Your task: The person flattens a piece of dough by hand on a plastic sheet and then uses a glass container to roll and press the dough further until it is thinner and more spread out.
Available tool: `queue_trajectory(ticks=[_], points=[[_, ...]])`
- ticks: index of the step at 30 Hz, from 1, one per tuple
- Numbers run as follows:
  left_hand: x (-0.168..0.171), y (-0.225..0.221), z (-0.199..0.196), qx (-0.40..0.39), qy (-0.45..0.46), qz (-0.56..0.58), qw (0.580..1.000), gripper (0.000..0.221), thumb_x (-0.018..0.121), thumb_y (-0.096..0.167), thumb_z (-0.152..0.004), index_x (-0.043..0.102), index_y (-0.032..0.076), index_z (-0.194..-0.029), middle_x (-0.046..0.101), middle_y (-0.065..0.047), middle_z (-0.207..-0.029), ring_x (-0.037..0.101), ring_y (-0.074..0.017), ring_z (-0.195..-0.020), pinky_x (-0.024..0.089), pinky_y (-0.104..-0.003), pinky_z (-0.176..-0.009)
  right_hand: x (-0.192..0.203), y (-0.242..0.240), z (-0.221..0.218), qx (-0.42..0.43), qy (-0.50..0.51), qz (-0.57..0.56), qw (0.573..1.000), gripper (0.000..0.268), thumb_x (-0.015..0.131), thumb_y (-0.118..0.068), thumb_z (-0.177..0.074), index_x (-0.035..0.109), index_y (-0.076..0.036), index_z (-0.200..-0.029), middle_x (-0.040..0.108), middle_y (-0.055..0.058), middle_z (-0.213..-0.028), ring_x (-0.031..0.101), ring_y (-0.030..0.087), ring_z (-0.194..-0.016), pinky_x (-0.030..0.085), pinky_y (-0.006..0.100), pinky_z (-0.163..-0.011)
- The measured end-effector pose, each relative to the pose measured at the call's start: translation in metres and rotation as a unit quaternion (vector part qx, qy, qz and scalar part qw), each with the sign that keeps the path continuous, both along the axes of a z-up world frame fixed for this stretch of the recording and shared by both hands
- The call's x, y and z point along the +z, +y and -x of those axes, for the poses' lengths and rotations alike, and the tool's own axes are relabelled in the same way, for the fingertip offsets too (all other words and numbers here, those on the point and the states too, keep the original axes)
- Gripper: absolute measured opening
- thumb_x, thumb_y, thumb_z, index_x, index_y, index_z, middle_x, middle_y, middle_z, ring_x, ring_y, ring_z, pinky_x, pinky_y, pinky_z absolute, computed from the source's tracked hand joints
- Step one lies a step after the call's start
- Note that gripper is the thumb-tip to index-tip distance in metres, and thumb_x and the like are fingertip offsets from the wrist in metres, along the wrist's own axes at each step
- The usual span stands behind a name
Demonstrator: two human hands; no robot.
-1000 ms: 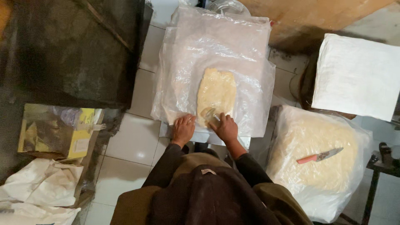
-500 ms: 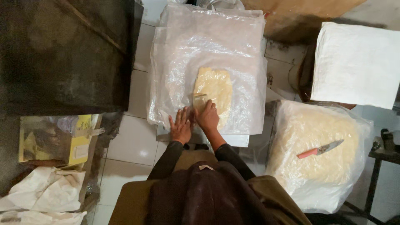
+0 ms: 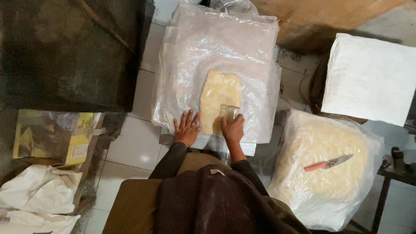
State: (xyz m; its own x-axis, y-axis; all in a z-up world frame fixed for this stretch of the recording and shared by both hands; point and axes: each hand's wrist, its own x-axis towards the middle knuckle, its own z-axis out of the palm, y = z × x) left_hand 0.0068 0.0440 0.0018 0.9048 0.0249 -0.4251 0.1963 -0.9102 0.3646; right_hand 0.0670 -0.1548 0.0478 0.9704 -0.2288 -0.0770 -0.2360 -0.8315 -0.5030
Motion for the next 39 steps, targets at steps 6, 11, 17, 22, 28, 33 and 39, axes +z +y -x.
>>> queue_trajectory(ticks=[6,11,17,22,28,33,39], points=[[0.005,0.002,0.001,-0.005,0.004,0.010,1.000,0.069,0.042,0.049,-0.104,0.011,0.036,-0.165,-0.003,0.002,-0.174,-0.001,-0.0278,-0.160,-0.003,-0.068,-0.121,-0.009,-0.023,0.005,0.008,-0.024,0.010,1.000,0.068,0.079,-0.038,-0.082,0.042,-0.001,-0.124,0.056,0.028,-0.118,0.058,0.052,-0.106,0.050,0.059,-0.081],[0.003,0.003,0.002,-0.005,-0.003,0.018,1.000,0.070,0.042,0.049,-0.104,0.010,0.036,-0.165,-0.004,0.002,-0.174,-0.002,-0.0286,-0.160,-0.003,-0.068,-0.121,0.001,-0.011,0.003,-0.009,-0.002,0.040,0.999,0.067,0.079,-0.040,-0.085,0.041,0.001,-0.121,0.056,0.030,-0.116,0.060,0.051,-0.104,0.052,0.058,-0.080],[0.002,0.002,0.004,-0.016,0.003,0.007,1.000,0.073,0.043,0.048,-0.104,0.009,0.033,-0.166,-0.005,0.001,-0.174,-0.003,-0.0298,-0.159,-0.003,-0.069,-0.121,0.017,0.034,-0.018,0.007,0.029,0.065,0.997,0.064,0.077,-0.044,-0.086,0.043,0.000,-0.118,0.058,0.029,-0.114,0.063,0.048,-0.104,0.054,0.057,-0.080],[-0.005,0.006,0.003,-0.052,0.025,-0.010,0.998,0.053,0.043,0.046,-0.109,0.029,0.025,-0.156,-0.008,0.001,-0.178,-0.007,-0.0313,-0.163,-0.004,-0.068,-0.123,0.013,0.084,-0.036,0.081,-0.011,0.059,0.995,0.063,0.075,-0.044,-0.086,0.043,0.000,-0.118,0.059,0.027,-0.115,0.064,0.047,-0.104,0.056,0.056,-0.079],[-0.026,0.011,0.008,-0.037,-0.042,0.018,0.998,0.060,0.046,0.039,-0.106,0.028,0.017,-0.159,-0.001,-0.001,-0.177,-0.005,-0.0304,-0.162,-0.004,-0.070,-0.121,0.024,0.106,-0.028,0.115,0.031,0.060,0.991,0.073,0.078,-0.052,-0.077,0.043,0.001,-0.115,0.058,0.025,-0.115,0.064,0.046,-0.104,0.057,0.054,-0.077],[-0.050,0.011,0.008,-0.036,-0.050,0.041,0.997,0.074,0.048,0.036,-0.101,0.017,0.013,-0.164,0.004,-0.004,-0.172,-0.006,-0.0317,-0.159,-0.006,-0.070,-0.119,0.011,0.120,-0.012,0.154,-0.010,0.062,0.986,0.068,0.075,-0.053,-0.087,0.044,-0.002,-0.118,0.059,0.024,-0.116,0.065,0.045,-0.103,0.057,0.055,-0.074],[-0.056,0.013,0.008,-0.044,-0.049,0.040,0.997,0.072,0.049,0.033,-0.101,0.018,0.013,-0.163,0.003,-0.004,-0.174,-0.006,-0.0312,-0.160,-0.006,-0.069,-0.120,-0.015,0.104,-0.001,0.172,0.063,-0.016,0.983,0.070,0.076,-0.051,-0.081,0.045,-0.002,-0.120,0.060,0.028,-0.116,0.065,0.048,-0.102,0.055,0.057,-0.079]])
